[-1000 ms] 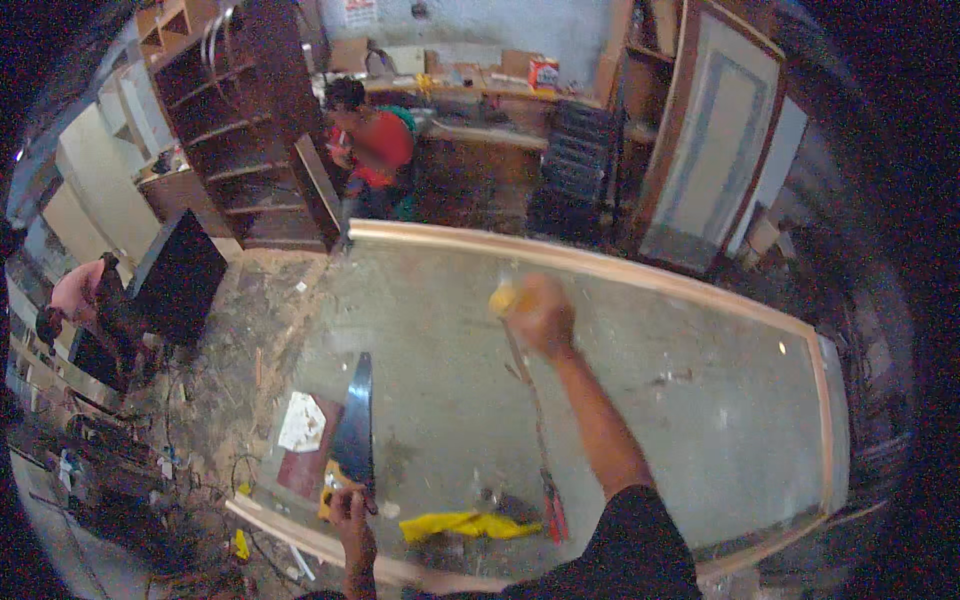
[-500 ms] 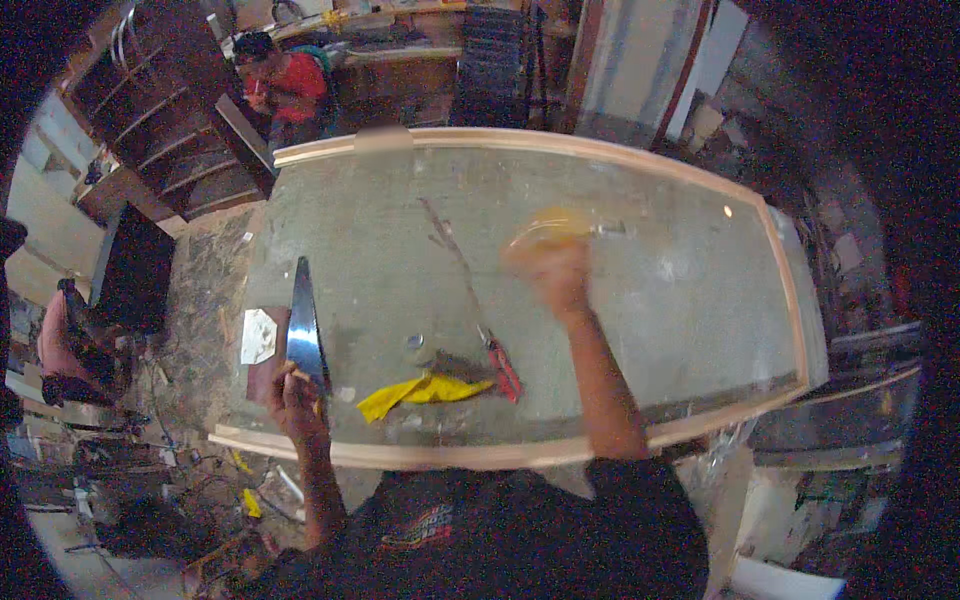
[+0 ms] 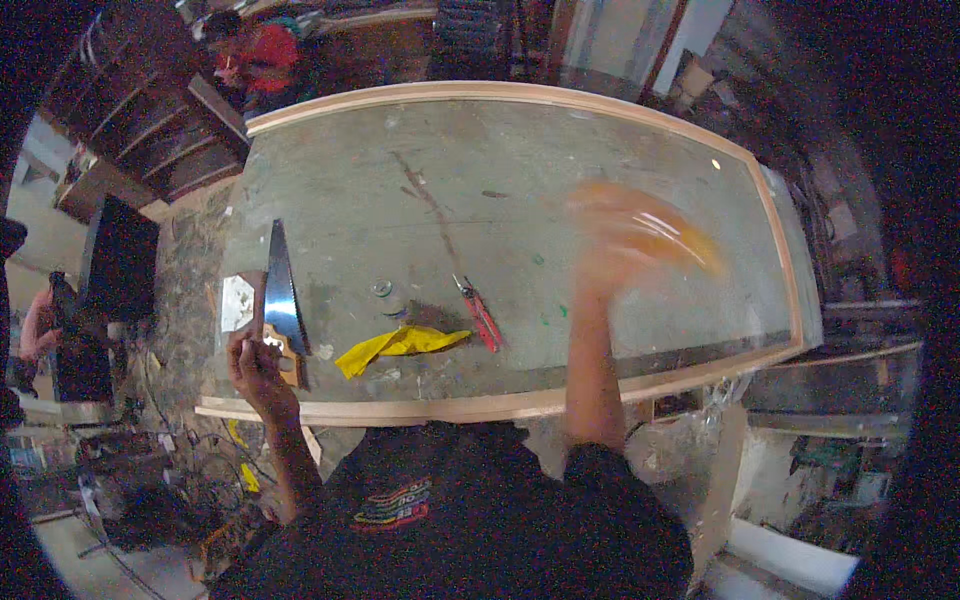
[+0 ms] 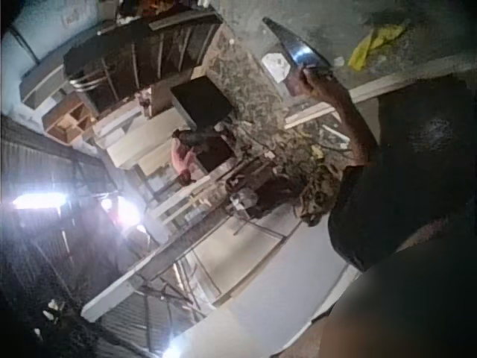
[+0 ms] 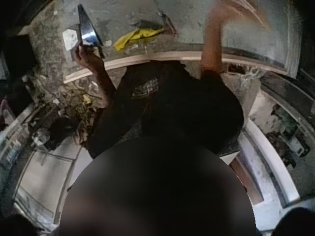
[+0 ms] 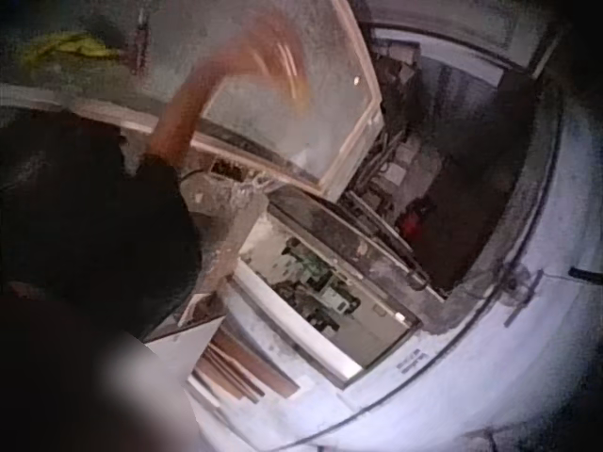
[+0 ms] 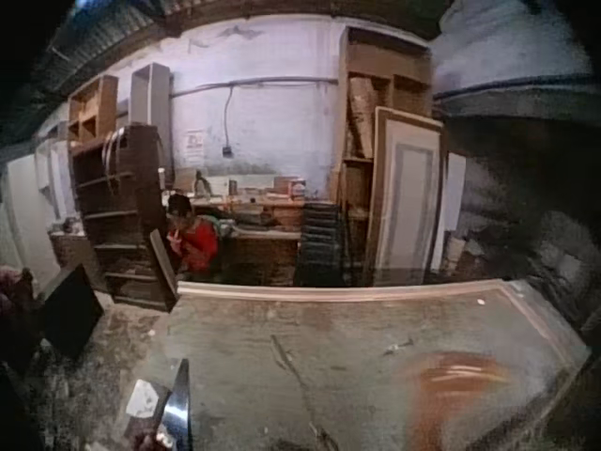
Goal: The person removes a green cap from a clear plastic bottle, then picks up a yellow plastic bottle and pours its orange liquid into the clear bottle. They place the bottles on the table, wipe their hands with a yellow cloth, and rub their hands together.
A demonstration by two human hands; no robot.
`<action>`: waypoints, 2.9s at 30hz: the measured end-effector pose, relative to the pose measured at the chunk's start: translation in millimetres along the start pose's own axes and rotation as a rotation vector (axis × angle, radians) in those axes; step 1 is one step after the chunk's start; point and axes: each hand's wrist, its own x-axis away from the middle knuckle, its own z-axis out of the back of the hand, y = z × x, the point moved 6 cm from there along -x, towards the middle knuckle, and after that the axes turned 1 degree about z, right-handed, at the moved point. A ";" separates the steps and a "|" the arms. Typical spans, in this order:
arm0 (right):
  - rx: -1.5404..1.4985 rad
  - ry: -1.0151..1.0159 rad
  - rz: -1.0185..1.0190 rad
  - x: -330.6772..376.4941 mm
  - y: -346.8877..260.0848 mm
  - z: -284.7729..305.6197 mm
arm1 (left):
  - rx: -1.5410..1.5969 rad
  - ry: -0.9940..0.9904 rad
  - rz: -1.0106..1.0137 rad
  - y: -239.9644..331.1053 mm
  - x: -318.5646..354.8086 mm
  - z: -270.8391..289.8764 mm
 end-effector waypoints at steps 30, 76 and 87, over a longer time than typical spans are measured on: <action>-0.510 0.615 -0.389 -4.7 -54.2 59.0 | 0.071 -0.141 -0.031 15.7 8.3 -37.7; 0.057 0.760 0.024 -64.8 -166.8 33.6 | -0.033 -0.160 0.021 -1.4 -11.8 -47.2; -0.494 0.081 -0.412 -39.5 -47.3 -15.8 | -0.180 -0.264 -0.070 -4.8 -7.2 -63.2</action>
